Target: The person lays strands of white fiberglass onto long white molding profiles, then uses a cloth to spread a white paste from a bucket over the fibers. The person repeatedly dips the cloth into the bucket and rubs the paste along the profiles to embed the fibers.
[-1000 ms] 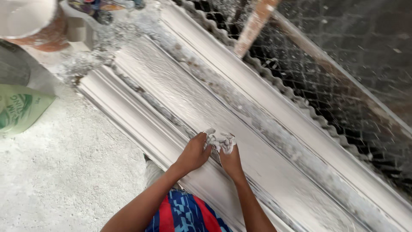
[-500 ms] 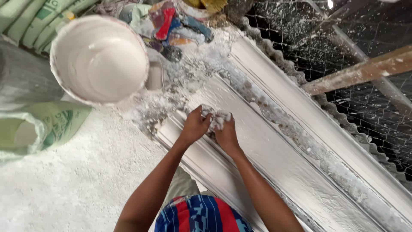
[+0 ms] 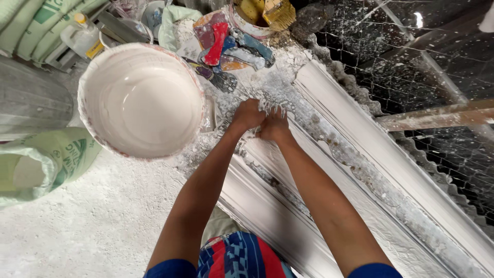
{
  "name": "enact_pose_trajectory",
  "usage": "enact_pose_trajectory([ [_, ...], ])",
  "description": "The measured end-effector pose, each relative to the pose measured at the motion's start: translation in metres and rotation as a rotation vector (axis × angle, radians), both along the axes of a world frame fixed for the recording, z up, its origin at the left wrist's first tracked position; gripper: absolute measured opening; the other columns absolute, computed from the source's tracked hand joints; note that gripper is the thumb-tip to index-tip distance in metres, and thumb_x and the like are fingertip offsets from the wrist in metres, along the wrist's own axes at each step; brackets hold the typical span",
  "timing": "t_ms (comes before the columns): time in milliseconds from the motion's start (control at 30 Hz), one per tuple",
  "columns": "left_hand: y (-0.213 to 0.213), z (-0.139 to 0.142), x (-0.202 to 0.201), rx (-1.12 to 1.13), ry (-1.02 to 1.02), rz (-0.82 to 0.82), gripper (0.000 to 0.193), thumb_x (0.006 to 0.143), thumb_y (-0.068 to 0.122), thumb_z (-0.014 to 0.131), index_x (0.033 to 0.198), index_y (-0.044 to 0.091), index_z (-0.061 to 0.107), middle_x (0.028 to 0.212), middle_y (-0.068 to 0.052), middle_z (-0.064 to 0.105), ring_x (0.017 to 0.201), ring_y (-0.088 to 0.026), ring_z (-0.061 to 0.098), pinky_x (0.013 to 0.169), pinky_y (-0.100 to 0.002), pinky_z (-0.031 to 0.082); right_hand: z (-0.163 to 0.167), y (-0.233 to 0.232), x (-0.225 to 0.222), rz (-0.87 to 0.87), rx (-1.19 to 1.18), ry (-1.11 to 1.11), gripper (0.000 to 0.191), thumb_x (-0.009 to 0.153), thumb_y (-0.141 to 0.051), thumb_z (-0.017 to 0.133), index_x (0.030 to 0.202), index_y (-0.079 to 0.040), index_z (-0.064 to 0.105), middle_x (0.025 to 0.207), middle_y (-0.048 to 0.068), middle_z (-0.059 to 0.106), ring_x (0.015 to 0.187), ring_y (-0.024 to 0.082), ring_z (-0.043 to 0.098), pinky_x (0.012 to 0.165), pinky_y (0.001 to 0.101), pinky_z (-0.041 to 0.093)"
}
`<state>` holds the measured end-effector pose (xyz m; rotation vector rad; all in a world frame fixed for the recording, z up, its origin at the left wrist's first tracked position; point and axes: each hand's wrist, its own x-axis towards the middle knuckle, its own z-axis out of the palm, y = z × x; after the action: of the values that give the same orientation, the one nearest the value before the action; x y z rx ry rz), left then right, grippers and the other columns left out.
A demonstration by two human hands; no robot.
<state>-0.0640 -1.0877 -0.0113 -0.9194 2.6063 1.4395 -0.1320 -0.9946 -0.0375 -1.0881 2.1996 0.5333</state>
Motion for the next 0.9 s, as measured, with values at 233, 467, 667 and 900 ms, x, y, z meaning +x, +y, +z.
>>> enact_pose_trajectory([
  [233,-0.001,-0.020,0.030,-0.021,0.065,0.018,0.040,0.080,0.026,0.070,0.107,-0.003,0.072,0.107,-0.029,0.070,0.104,-0.045,0.068,0.093,-0.049,0.055,-0.022,-0.001,0.032,0.011,0.044,0.086,0.103,0.082,-0.070,0.067,0.162,-0.019,0.027,0.171,0.020,0.009,0.157,0.044,-0.002,0.122,0.0646,-0.005],
  [467,0.003,-0.026,0.037,-0.062,-0.007,0.073,0.032,0.086,0.023,0.067,0.105,-0.001,0.070,0.102,-0.028,0.071,0.098,-0.044,0.069,0.089,-0.051,0.055,-0.021,-0.008,0.048,-0.104,0.014,0.063,0.096,0.088,-0.075,0.046,0.162,-0.018,0.022,0.170,0.019,0.005,0.154,0.044,-0.005,0.118,0.0632,-0.009],
  [667,0.007,-0.028,0.033,-0.126,0.006,0.084,0.027,0.093,0.025,0.065,0.103,0.001,0.068,0.105,-0.024,0.071,0.096,-0.042,0.070,0.086,-0.052,0.056,-0.018,-0.003,0.041,-0.215,-0.336,0.124,0.039,0.101,-0.033,0.051,0.132,-0.016,0.068,0.153,0.016,0.051,0.150,0.041,0.035,0.128,0.0625,0.017],
  [900,0.007,-0.034,0.029,-0.381,0.077,0.112,0.018,0.098,0.019,0.060,0.104,0.004,0.067,0.116,-0.014,0.066,0.100,-0.037,0.068,0.084,-0.051,0.057,-0.020,0.026,0.011,-0.349,-0.966,-0.075,0.035,0.085,-0.014,0.072,0.119,-0.005,0.066,0.118,0.018,0.065,0.121,0.034,0.058,0.108,0.0512,0.042],
])
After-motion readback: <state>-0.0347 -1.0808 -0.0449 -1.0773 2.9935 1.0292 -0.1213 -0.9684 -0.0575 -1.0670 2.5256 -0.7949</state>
